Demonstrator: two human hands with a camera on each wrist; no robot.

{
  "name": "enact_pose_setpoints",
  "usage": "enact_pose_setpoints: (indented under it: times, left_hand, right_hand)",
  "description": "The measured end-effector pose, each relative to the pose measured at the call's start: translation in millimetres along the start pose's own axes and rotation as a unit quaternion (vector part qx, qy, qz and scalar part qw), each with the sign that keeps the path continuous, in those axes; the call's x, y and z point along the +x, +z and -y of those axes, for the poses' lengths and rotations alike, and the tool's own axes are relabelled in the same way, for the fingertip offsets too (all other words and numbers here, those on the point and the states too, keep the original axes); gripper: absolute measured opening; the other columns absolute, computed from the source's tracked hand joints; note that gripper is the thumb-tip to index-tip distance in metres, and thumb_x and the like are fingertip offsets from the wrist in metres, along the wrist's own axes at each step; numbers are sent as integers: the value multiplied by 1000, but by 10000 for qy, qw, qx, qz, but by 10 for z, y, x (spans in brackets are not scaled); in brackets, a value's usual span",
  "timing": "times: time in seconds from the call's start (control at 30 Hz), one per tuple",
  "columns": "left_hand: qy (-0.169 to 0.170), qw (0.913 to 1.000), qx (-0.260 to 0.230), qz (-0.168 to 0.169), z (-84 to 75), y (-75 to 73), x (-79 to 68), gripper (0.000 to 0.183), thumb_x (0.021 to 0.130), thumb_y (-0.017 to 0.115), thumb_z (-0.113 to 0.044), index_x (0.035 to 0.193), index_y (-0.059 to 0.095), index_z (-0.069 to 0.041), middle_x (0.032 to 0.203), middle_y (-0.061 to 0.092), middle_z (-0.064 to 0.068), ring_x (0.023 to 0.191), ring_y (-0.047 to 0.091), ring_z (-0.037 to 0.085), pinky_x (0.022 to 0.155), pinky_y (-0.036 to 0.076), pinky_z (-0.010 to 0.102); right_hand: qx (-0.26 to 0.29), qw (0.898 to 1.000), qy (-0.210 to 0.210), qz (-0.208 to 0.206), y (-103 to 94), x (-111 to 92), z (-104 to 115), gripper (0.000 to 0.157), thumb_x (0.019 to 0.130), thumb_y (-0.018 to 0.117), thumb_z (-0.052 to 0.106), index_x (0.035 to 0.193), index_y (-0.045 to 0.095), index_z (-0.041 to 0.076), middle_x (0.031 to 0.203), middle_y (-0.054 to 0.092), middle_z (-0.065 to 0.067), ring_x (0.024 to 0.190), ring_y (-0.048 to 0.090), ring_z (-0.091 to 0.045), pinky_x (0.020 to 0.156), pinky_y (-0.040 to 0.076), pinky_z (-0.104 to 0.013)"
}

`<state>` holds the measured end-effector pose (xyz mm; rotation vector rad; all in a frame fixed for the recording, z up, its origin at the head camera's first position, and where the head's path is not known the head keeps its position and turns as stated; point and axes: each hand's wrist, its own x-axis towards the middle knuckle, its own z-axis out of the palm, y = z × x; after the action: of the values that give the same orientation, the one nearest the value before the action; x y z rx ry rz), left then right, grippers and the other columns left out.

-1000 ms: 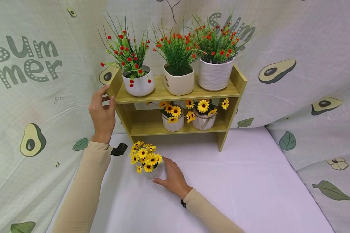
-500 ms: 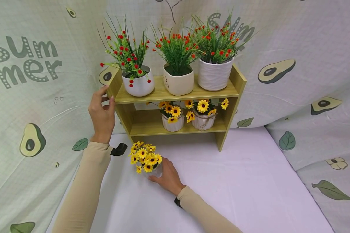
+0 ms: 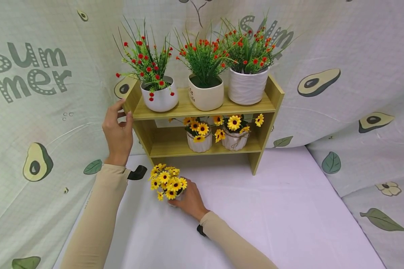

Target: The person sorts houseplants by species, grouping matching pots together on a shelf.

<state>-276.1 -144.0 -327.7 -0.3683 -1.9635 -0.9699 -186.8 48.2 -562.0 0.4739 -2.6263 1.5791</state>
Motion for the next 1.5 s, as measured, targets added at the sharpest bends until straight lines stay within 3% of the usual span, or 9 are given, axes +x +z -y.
enact_pose_setpoints:
  times: [0.4, 0.63, 0.87, 1.27, 1.5]
  left_hand:
    - [11, 10000, -4, -7, 20, 1, -4, 37, 107, 62, -6, 143, 61, -2, 129, 67, 20, 106, 70, 34, 79, 50, 18]
    - [-58, 10000, -13, -29, 18, 5, -24, 37, 105, 63, -4, 142, 62, -2, 129, 68, 19, 105, 70, 34, 78, 52, 21]
    - [-91, 10000, 5, -4, 14, -1, -41, 37, 106, 63, -5, 143, 61, -1, 131, 67, 19, 106, 70, 34, 80, 51, 20]
    - [-75, 10000, 18, 35, -4, -9, -26, 38, 107, 62, -6, 144, 60, -2, 131, 67, 20, 108, 70, 34, 80, 53, 25]
    - [-106, 9999, 19, 52, -24, -10, -12, 38, 106, 62, -5, 144, 59, -2, 130, 66, 20, 108, 70, 35, 81, 55, 29]
  right_hand:
    - [108, 9994, -275, -158, 12, 59, -1, 73, 75, 97, 17, 139, 62, 6, 130, 70, -7, 122, 66, -22, 110, 49, -46]
    - [-151, 9995, 39, -292, -9, -48, 4, 81, 74, 97, 26, 141, 59, 3, 134, 67, -12, 127, 59, -33, 114, 41, -57]
    - [-194, 9988, 86, -438, -114, -169, 57, 79, 73, 98, 26, 140, 61, 6, 134, 68, -9, 127, 58, -32, 111, 42, -56]
    - [7, 9961, -422, -780, -448, -210, 389, 83, 71, 99, 18, 144, 59, 8, 140, 65, -7, 130, 57, -30, 110, 43, -57]
    - [-14, 9899, -1025, -979, -621, -128, 695, 81, 72, 98, 16, 143, 60, 7, 138, 66, -9, 127, 58, -31, 107, 43, -59]
